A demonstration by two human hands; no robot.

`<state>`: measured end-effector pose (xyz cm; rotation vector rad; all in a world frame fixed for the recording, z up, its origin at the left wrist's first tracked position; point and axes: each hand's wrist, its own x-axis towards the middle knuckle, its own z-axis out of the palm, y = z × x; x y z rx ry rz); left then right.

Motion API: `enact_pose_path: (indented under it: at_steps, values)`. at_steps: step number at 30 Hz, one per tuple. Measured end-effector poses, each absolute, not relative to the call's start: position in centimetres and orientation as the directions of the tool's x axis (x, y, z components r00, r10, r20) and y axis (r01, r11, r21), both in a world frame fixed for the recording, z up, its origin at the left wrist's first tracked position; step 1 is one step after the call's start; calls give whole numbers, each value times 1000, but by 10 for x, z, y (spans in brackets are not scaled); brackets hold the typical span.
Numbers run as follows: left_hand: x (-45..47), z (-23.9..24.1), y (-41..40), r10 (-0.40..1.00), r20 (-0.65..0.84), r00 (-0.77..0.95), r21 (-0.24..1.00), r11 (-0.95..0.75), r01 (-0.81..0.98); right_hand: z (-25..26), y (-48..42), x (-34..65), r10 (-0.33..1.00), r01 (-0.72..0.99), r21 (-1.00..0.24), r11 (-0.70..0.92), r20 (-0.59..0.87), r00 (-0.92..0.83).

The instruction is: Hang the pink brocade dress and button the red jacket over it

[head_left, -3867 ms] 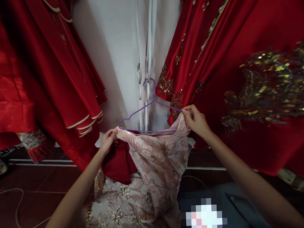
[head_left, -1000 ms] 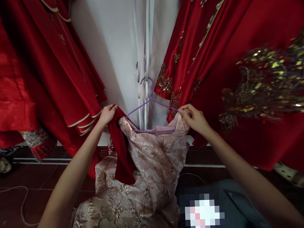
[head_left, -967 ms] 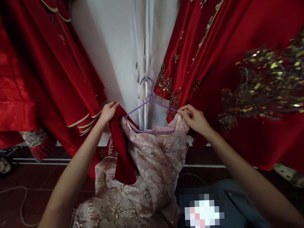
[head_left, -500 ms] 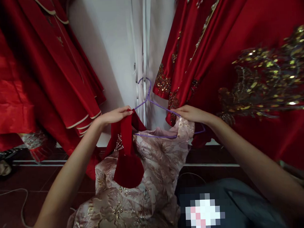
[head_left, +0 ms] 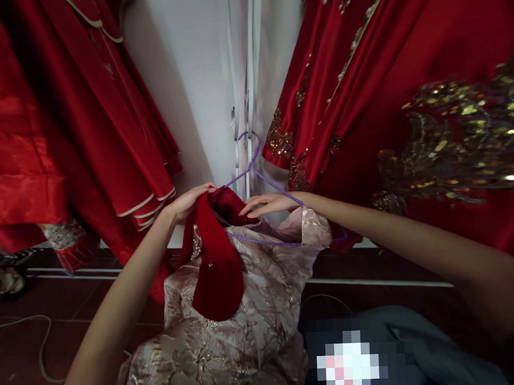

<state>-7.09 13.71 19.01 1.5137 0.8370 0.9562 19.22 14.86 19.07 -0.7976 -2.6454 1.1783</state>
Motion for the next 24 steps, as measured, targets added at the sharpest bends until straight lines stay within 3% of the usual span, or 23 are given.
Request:
enact_pose_path:
  at_steps: [3,5,8,11,17,24]
  values:
    - [-69,191,135,891,144,430,987,-160,0,186,151,201,540,477,-755,450,-196,-819]
    - [-68,192,133,887,158,435,979,-199,49,186,155,206,647,494,-716,494,-76,-758]
    - [-66,192,131,872,210,442,934,-312,172,195,160,213,814,662,-496,562,191,-548]
    - [-61,189,130,855,299,423,883,-416,218,211,156,221,912,919,-190,346,297,-282]
    - [-53,179,127,842,373,391,851,-478,217,241,139,253,966,988,111,-103,250,73]
    - [-57,175,131,798,437,414,776,-567,274,252,115,321,973,944,265,-197,174,154]
